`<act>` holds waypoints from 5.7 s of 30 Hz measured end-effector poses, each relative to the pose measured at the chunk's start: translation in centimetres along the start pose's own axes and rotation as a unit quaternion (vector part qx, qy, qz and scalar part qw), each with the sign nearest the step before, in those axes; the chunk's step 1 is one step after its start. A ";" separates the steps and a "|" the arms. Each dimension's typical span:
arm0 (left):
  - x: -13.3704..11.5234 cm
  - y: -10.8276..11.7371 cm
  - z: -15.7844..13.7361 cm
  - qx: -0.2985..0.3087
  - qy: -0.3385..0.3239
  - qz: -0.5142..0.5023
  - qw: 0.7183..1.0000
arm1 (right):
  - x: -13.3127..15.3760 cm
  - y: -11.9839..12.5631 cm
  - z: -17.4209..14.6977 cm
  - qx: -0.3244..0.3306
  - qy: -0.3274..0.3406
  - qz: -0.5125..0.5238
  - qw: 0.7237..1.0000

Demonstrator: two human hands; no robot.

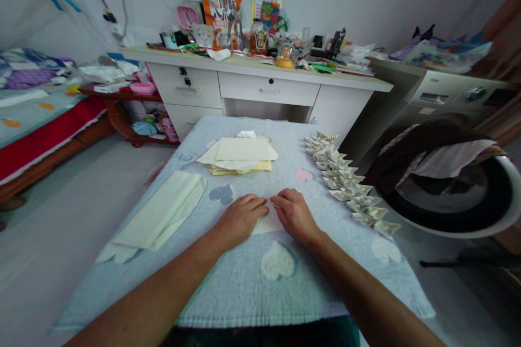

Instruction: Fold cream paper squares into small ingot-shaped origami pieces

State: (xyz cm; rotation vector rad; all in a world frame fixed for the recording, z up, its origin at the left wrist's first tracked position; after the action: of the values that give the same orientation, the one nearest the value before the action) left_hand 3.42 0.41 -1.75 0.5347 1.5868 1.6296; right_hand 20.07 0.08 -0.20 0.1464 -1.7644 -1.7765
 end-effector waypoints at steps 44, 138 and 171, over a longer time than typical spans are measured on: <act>0.3 -0.4 -0.1 0.018 0.014 0.019 1.000 | -0.4 0.1 -1.2 0.036 0.088 -0.019 0.995; 0.7 0.9 -0.9 0.007 0.000 -0.137 0.991 | -1.1 0.3 -2.0 0.060 0.110 0.057 0.990; 0.3 1.1 -1.0 -0.040 -0.022 -0.121 0.992 | -0.1 0.1 -1.6 0.040 0.101 0.091 0.990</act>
State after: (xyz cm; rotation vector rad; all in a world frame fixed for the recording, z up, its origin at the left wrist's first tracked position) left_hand 2.22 0.07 -0.87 0.3198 1.4862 1.4807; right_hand 20.92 -1.25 -0.30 0.1866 -1.6483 -1.5070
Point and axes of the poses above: each hand's wrist, its own z-axis towards the middle knuckle, its own y-axis out of the back of the hand, x = y × z, the point moved 3 cm from there along z, towards the middle knuckle, and after that the axes turned 12 degrees about x, right-handed, at the moved point
